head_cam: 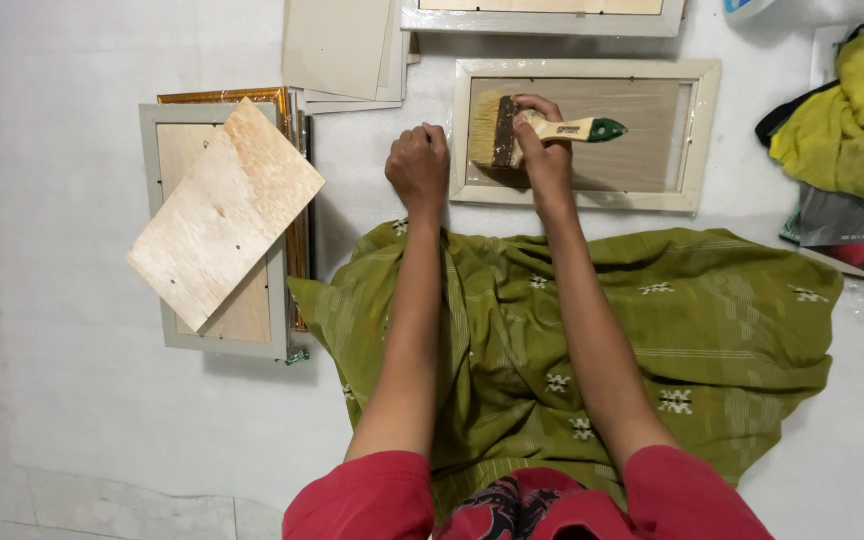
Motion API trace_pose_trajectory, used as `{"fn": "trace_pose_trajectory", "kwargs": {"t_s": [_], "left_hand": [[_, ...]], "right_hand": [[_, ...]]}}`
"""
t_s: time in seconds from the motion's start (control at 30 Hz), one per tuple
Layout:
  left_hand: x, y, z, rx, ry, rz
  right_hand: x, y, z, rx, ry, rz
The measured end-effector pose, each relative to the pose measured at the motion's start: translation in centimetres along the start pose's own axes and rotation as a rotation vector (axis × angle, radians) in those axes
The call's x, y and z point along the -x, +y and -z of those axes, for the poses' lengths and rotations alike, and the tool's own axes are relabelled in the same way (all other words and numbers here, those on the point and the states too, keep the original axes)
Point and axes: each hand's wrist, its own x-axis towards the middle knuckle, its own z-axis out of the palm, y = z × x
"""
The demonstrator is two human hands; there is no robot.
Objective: Disassembling a picture frame and applying a coating to the interior surface using a brush.
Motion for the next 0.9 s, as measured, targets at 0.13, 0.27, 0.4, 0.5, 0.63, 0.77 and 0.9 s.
{"fn": "trace_pose_trajectory", "kwargs": {"t_s": [0.13, 0.27, 0.4, 0.5, 0.63, 0.77, 0.9], "left_hand": [[-0.2, 0.0, 0.3, -0.007, 0.001, 0.004], [0.1, -0.4, -0.5, -0.003, -0.036, 0.01], [0.0, 0.1, 0.0, 0.024, -0.059, 0.029], [0.3, -0.4, -1.1, 0.006, -0.072, 0.013], [0.3, -0.3, -0.7, 0.015, -0.037, -0.011], [-0.1, 0.4, 0.8, -0.019, 0.023, 0.002], [0.0, 0.5, 0.9, 0.005, 0.057, -0.004]], "right_hand": [[-1.8, 2.0, 2.8, -0.492, 0.067, -0.29], [-0.5, -1.7, 8.6, -0.356, 0.188, -0.06], [1.5, -7.6, 14.6, 0.305, 0.213, 0.265], [3.6, -9.8, 16.9, 0.487, 0.242, 0.299], [3.2, -6.6, 19.7, 0.695, 0.272, 0.183], [3.4, -5.3, 18.7, 0.694, 0.148, 0.08], [2.1, -2.8, 16.8, 0.733, 0.139, 0.05]]}}
